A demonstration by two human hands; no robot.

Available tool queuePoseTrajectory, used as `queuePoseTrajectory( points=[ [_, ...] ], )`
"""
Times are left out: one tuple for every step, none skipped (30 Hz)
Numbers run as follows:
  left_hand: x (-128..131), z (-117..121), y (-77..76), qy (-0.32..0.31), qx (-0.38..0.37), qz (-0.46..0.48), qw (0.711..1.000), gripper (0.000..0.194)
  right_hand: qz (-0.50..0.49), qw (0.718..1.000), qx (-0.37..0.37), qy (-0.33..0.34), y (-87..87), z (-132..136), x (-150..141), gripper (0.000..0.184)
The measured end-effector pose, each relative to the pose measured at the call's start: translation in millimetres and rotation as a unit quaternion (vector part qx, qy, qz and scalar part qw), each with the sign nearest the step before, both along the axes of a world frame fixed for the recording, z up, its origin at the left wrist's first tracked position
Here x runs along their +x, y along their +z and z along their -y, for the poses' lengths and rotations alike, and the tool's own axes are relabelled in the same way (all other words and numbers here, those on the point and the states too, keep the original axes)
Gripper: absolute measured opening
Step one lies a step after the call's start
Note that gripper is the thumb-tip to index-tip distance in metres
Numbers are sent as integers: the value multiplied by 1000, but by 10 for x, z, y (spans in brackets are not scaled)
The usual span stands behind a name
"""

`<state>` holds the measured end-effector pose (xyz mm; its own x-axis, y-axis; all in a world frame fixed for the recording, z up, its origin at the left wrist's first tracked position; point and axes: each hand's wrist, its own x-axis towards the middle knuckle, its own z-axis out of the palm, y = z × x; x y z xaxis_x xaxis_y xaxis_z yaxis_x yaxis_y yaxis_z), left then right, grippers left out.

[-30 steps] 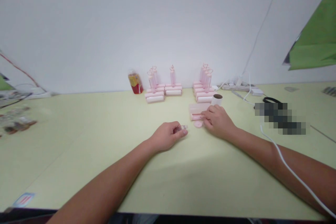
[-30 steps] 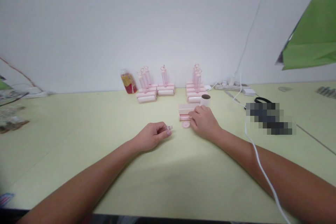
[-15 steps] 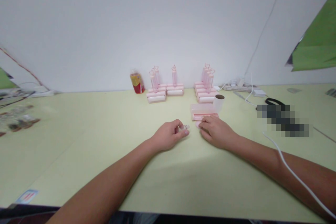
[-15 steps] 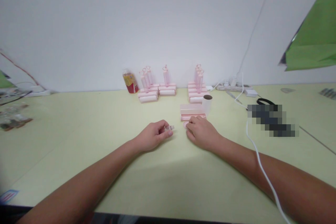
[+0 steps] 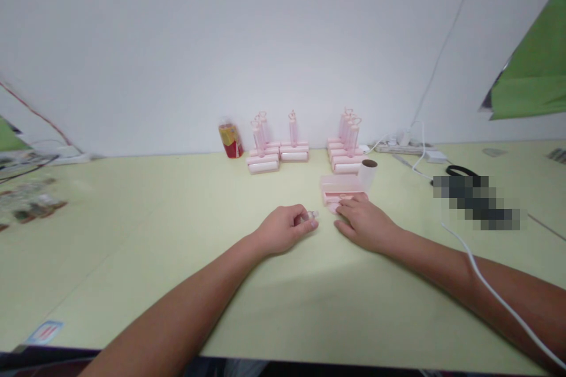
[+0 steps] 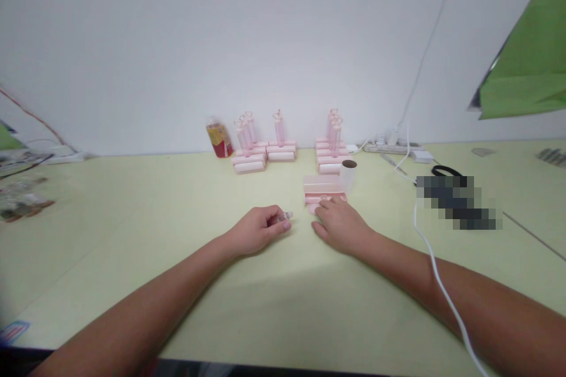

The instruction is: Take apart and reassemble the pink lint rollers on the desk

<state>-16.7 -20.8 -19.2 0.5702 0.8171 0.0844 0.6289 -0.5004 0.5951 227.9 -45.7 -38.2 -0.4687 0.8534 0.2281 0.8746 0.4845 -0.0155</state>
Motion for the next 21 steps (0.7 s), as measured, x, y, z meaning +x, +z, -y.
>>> queuePoseTrajectory(
  points=[
    [-1,0,0,0,1,1,1000,39,2,1000,0,2,-5,-5,1,31],
    [-2,0,0,0,1,1,1000,39,3,1000,2,3,-11,-10,3,32],
    [-2,1,1,0,1,2,1000,39,2,1000,5,4,-18,-16,4,32],
    [-1,1,2,0,1,2,1000,39,0,1000,8,4,-26,-21,6,32],
    [-1,2,3,0,0,3,1000,39,-1,1000,10,4,-33,-27,7,32],
    [0,2,5,-1,0,4,1000,39,-2,1000,9,4,-39,-33,9,32],
    [1,3,6,-1,-1,4,1000,39,-3,1000,8,3,-44,-39,10,32],
    [1,2,6,-2,-1,5,1000,39,-5,1000,8,0,-47,-45,12,32],
    [1,2,7,-2,-1,5,1000,39,-6,1000,9,-3,-49,-51,14,33],
    [0,0,6,-2,-1,5,1000,39,-7,1000,12,-6,-50,-56,15,33],
    [-1,-2,6,-2,-1,5,1000,39,-8,1000,17,-8,-50,-60,18,34],
    [-3,-4,5,-2,-1,4,1000,39,-8,1000,21,-9,-51,-64,20,35],
    [-4,-6,5,-2,-1,4,1000,39,-8,1000,24,-9,-51,-67,22,36],
    [-6,-7,5,-2,0,3,1000,39,-8,1000,24,-8,-52,-69,24,36],
    [-7,-8,6,-3,0,2,1000,40,-8,1000,24,-7,-53,-70,26,37],
    [-8,-8,7,-4,0,0,1000,40,-9,1000,23,-7,-55,-70,28,37],
    [-8,-6,9,-4,1,-1,1000,40,-10,1000,23,-8,-56,-69,29,37],
    [-7,-4,12,-4,1,-3,1000,40,-11,1000,23,-10,-58,-68,30,37],
    [-6,-1,14,-4,1,-4,1000,39,-12,1000,24,-11,-59,-66,31,37],
    [-5,2,16,-3,0,-5,1000,39,-13,1000,25,-12,-61,-64,32,37],
    [-3,4,18,-3,1,-4,1000,39,-15,999,27,-12,-63,-62,33,37]
  ],
)
